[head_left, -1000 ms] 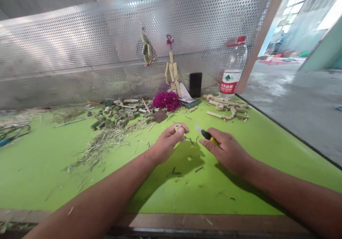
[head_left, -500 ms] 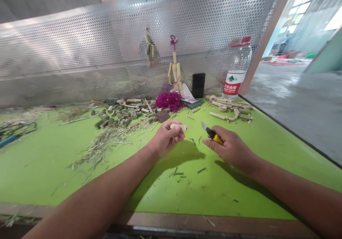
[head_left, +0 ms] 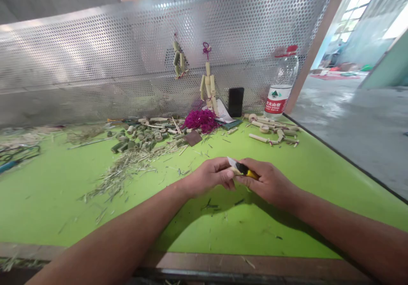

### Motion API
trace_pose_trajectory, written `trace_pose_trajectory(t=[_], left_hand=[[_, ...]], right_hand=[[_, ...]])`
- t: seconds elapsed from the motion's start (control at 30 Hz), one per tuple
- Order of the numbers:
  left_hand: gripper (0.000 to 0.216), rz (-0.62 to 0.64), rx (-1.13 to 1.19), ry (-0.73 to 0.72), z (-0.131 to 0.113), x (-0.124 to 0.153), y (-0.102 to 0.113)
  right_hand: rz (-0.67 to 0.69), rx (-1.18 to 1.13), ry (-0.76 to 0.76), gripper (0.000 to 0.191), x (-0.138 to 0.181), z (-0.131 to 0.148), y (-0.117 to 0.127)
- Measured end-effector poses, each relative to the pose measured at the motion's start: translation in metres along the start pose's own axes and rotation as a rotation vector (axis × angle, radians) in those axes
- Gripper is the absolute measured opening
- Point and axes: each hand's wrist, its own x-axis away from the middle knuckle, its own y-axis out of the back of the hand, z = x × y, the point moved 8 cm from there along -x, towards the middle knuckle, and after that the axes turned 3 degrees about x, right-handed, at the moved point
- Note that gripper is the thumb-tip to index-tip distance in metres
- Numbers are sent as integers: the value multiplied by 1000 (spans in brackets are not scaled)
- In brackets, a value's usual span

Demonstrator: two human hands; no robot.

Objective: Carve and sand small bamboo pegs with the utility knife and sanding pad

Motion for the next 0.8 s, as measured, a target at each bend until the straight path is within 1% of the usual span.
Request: trace_pose_trajectory(t=[0.07,0.1,0.17,0.23,0.3,0.4,0.53,0.57,0.63,0.7,0.8], left_hand=[[40,33,-93,-37,-2,0,-4],[39,27,-138,-60,-4,1,-4],[35,-13,-222,-85,-8,2,-1],[32,-51,-245,-78,-11,3,3],[30,-79,-189,-69,-12,4,7],[23,-101,-20,-86,-11,4,10],[21,-41,211,-64,-4,3,5],[23,-30,237,-55,-3,3,3],[34,-33,246,-50,-3,3,2],[46,-47,206,-56,-5,3,1],[54,-53,111,-36,-8,3,-3]], right_hand=[[-1,5,-3,27,0,1,0],[-3,10,-11,28,0,1,0],[-13,25,-58,31,1,-1,2],[-39,48,-124,37,2,-7,6],[-66,72,-170,42,3,-12,11],[-69,104,-176,43,3,-13,13],[2,174,-122,42,3,-7,5],[20,188,-113,42,3,-5,3],[44,208,-108,41,3,-4,0],[48,234,-116,41,3,-4,-1],[52,283,-121,39,3,-5,-1]])
